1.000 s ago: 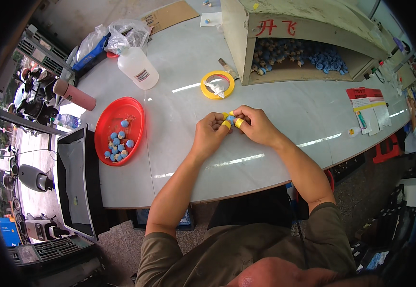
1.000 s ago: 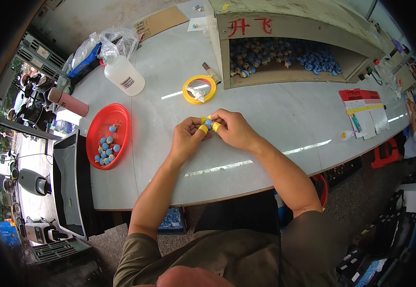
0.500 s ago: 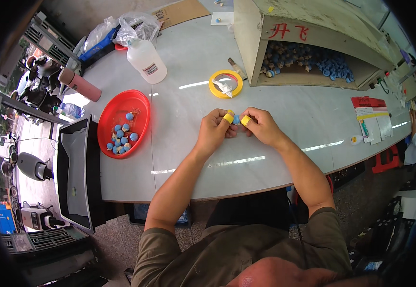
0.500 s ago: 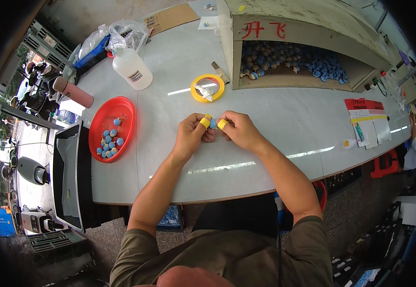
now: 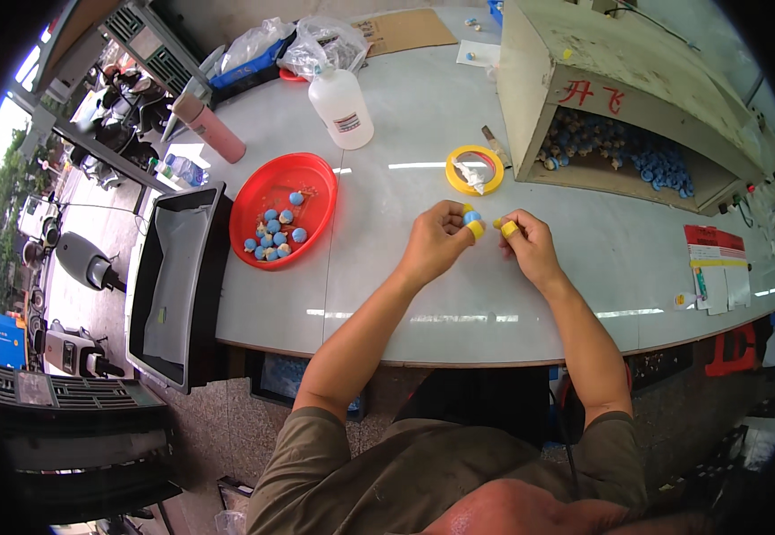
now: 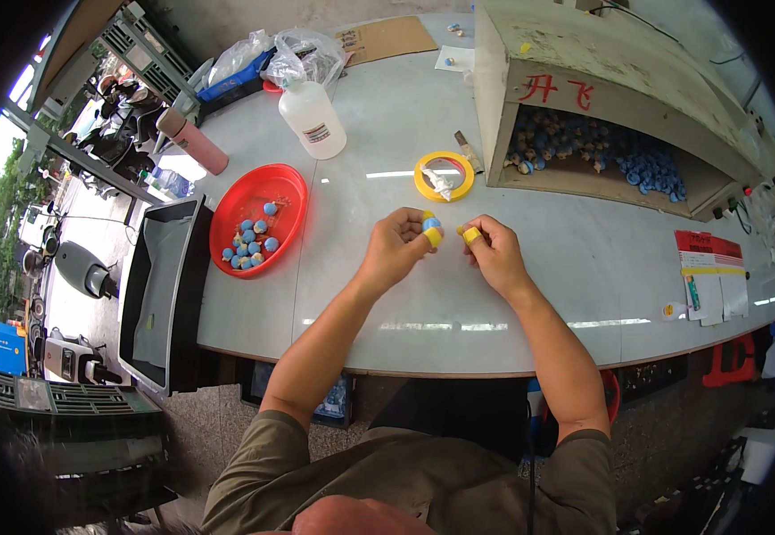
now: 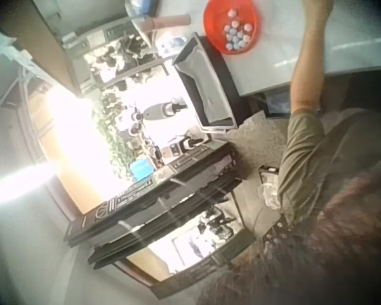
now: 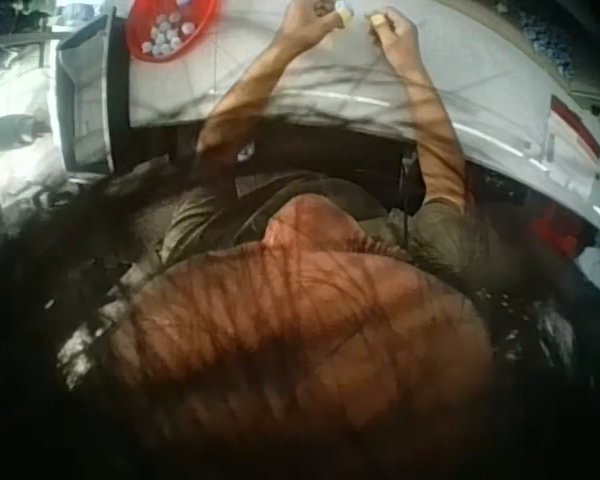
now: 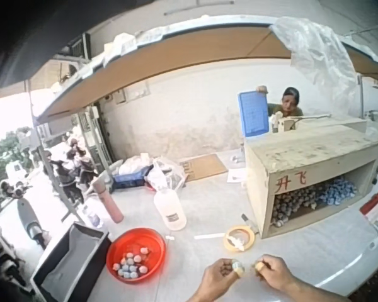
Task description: The person repeatedly picks small blue balls from a red bowl, applies glue from a white bottle, and attaches yellow foam pieces to the balls. They then place the assembled items into a wooden box. The process is repeated multiple times throughout the video.
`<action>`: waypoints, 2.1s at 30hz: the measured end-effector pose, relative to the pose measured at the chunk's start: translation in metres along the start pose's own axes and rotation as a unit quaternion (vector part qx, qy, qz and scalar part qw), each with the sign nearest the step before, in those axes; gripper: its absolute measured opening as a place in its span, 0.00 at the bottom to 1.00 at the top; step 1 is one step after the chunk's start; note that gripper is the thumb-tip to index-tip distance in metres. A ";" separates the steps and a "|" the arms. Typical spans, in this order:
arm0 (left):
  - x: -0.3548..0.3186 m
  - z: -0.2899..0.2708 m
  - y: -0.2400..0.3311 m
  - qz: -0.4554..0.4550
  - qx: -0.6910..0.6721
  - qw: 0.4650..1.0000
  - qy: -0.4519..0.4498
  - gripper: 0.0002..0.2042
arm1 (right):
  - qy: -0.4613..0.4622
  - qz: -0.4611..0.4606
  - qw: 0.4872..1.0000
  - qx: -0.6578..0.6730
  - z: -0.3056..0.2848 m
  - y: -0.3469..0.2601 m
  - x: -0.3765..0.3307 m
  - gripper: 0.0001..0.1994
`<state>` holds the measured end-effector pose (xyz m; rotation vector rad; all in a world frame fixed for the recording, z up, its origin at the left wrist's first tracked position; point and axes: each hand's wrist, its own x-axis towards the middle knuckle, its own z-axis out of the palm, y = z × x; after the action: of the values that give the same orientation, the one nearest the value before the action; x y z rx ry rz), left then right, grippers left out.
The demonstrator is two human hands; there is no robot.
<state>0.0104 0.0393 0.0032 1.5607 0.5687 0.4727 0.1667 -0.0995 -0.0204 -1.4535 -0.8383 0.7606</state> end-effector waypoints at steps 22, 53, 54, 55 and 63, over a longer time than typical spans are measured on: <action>-0.023 0.001 0.030 0.164 0.293 0.939 0.079 0.23 | 0.448 0.010 0.750 -0.487 -0.194 0.005 0.095 0.29; -0.021 0.030 0.000 -0.149 -0.144 0.958 -0.200 0.14 | 0.547 -0.209 0.667 -0.460 -0.142 0.005 -0.150 0.36; -0.022 0.032 0.000 -0.148 -0.121 0.959 -0.209 0.14 | 0.611 -0.140 0.644 -0.439 -0.171 0.014 -0.163 0.38; -0.023 0.035 -0.001 -0.151 -0.118 0.958 -0.214 0.14 | 0.638 -0.046 0.645 -0.418 -0.198 0.017 -0.173 0.38; -0.021 0.043 -0.005 -0.162 -0.099 0.956 -0.225 0.15 | 0.546 0.073 0.676 -0.490 -0.282 0.037 -0.169 0.22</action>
<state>0.0196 -0.0078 -0.0038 1.2932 0.3975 -0.0785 0.3207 -0.3912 -0.0471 -2.4913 -0.0797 -0.6835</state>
